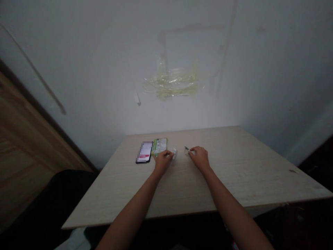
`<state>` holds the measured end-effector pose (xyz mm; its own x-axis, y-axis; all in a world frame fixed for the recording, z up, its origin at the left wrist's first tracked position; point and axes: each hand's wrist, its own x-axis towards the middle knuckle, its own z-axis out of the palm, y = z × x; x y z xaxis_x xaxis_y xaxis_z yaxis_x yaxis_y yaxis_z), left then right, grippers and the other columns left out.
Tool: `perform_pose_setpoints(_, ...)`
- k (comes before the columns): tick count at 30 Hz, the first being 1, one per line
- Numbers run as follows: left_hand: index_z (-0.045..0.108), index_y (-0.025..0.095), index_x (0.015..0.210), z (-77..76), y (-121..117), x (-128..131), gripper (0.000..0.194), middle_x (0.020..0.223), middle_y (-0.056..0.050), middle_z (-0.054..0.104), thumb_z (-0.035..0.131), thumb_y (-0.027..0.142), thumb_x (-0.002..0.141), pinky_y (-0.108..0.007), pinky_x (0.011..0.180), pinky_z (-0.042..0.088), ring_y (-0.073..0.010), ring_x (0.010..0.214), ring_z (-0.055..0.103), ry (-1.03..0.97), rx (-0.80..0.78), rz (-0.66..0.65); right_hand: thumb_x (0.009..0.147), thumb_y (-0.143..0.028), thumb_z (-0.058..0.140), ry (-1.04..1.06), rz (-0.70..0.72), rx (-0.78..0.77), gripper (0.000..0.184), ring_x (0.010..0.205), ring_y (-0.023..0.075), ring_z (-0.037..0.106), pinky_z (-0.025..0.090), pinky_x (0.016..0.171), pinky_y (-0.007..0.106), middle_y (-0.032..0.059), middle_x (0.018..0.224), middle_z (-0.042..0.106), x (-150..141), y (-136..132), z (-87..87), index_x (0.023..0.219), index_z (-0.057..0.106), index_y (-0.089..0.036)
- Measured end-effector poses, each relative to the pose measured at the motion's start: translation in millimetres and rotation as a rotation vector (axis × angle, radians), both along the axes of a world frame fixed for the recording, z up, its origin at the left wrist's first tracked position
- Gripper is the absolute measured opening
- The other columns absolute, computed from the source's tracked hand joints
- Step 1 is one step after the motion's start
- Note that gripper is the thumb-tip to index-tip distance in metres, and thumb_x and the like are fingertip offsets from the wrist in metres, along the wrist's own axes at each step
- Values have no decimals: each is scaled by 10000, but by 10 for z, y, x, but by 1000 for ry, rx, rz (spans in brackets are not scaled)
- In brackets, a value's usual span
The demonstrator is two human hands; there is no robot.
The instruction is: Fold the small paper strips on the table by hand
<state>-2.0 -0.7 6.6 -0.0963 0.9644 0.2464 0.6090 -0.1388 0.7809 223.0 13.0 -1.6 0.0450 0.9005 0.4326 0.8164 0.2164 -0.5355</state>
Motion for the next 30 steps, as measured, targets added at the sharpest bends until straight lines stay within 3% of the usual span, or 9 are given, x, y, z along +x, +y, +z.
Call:
perform_pose_setpoints(6,728,266,827,9,-2,16,174,970,-3,767,653,422,843,-678,1122,-80,-264,1071,632,9,15,0,903,-462,537,-15,-47,-8,401,1096,306,571,411,950,394,152,1123,694,-3,48,-74,1094,742,-176)
perform_pose_setpoints(10,731,260,819,26,-20,38,189,970,-17,768,652,430,844,-675,1122,-91,-270,1083,624,18,15,4,919,-417,533,-36,2,-28,373,1118,295,553,407,958,384,136,1144,689,-36,79,-125,1146,736,-201)
perform_pose_setpoints(19,725,258,805,66,-71,87,198,962,-12,762,642,429,862,-666,1133,-64,-262,1091,608,80,18,-7,852,-388,598,18,67,-75,278,1041,270,585,406,948,374,116,1014,716,-61,98,-98,927,771,-184)
perform_pose_setpoints(25,715,257,834,117,-162,176,209,999,-5,755,609,427,891,-677,1137,-11,-239,1102,593,123,31,-34,799,-322,582,66,10,-56,219,899,241,605,432,854,338,95,837,714,-112,76,-77,731,717,-164)
perform_pose_setpoints(30,711,253,832,104,-200,252,218,984,7,748,604,431,898,-663,1152,7,-220,1079,601,173,76,-35,837,-310,510,40,-82,23,218,885,248,591,427,840,350,114,823,689,-173,57,-58,735,640,-168)
